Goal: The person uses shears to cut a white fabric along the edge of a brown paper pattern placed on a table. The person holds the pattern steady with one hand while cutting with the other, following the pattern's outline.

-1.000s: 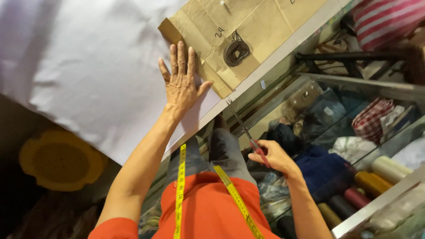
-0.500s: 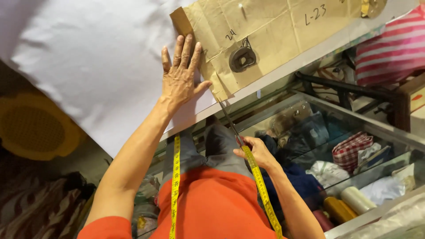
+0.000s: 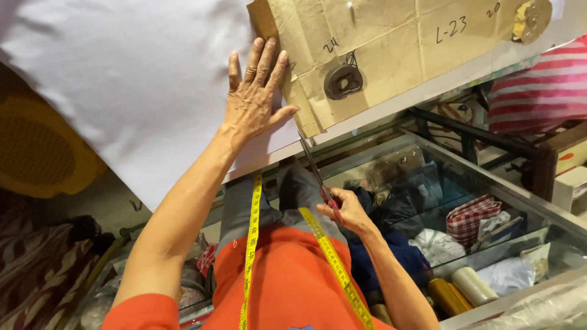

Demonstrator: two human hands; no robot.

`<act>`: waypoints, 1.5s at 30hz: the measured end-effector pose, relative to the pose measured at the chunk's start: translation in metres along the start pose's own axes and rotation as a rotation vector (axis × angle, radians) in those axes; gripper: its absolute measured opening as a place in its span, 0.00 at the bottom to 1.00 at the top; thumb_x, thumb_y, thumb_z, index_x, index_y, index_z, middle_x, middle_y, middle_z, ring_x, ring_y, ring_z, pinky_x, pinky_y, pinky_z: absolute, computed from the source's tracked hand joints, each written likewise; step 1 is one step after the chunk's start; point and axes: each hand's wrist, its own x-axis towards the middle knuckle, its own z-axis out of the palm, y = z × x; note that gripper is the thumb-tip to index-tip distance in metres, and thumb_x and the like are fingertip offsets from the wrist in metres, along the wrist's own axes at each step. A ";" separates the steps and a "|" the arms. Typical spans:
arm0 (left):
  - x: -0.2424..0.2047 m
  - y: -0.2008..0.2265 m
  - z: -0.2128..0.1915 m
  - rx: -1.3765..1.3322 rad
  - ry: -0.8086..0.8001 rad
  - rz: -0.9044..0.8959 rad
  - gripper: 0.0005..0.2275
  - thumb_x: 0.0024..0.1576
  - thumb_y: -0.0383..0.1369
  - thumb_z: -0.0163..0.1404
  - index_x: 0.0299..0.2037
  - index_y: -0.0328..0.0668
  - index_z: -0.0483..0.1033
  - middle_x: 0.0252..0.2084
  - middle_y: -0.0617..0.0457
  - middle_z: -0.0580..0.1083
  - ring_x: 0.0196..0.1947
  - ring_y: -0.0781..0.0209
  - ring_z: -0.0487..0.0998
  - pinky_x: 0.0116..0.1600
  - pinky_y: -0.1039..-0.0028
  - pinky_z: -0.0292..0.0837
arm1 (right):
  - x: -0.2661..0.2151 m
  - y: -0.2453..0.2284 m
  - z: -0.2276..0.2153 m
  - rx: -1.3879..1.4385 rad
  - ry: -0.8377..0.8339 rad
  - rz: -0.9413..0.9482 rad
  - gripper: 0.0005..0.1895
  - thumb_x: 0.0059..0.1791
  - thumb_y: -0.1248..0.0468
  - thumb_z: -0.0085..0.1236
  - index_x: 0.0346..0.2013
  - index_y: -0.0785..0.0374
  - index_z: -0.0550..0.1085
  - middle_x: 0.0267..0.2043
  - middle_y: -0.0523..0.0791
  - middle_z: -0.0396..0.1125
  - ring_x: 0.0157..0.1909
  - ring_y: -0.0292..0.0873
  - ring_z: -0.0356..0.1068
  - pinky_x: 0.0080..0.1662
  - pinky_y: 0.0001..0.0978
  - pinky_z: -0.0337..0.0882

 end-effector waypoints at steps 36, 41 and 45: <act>-0.002 0.004 -0.003 -0.040 0.036 -0.008 0.42 0.63 0.59 0.45 0.80 0.47 0.41 0.81 0.45 0.36 0.80 0.49 0.31 0.75 0.43 0.17 | 0.024 0.015 -0.004 -0.182 0.056 -0.127 0.23 0.49 0.57 0.66 0.22 0.52 0.59 0.21 0.33 0.50 0.23 0.27 0.48 0.27 0.26 0.53; -0.002 0.002 0.000 -0.039 0.061 0.007 0.41 0.63 0.58 0.46 0.80 0.47 0.42 0.81 0.45 0.37 0.80 0.48 0.31 0.74 0.44 0.17 | 0.018 -0.004 0.003 -0.086 0.082 -0.088 0.25 0.45 0.53 0.70 0.19 0.52 0.60 0.17 0.34 0.51 0.20 0.30 0.50 0.24 0.27 0.53; 0.000 0.002 0.003 -0.033 0.056 -0.003 0.42 0.62 0.60 0.42 0.80 0.49 0.41 0.81 0.46 0.36 0.80 0.50 0.31 0.74 0.45 0.16 | 0.014 -0.016 0.005 -0.084 0.123 -0.022 0.28 0.44 0.59 0.72 0.17 0.55 0.57 0.14 0.38 0.50 0.12 0.32 0.54 0.16 0.28 0.55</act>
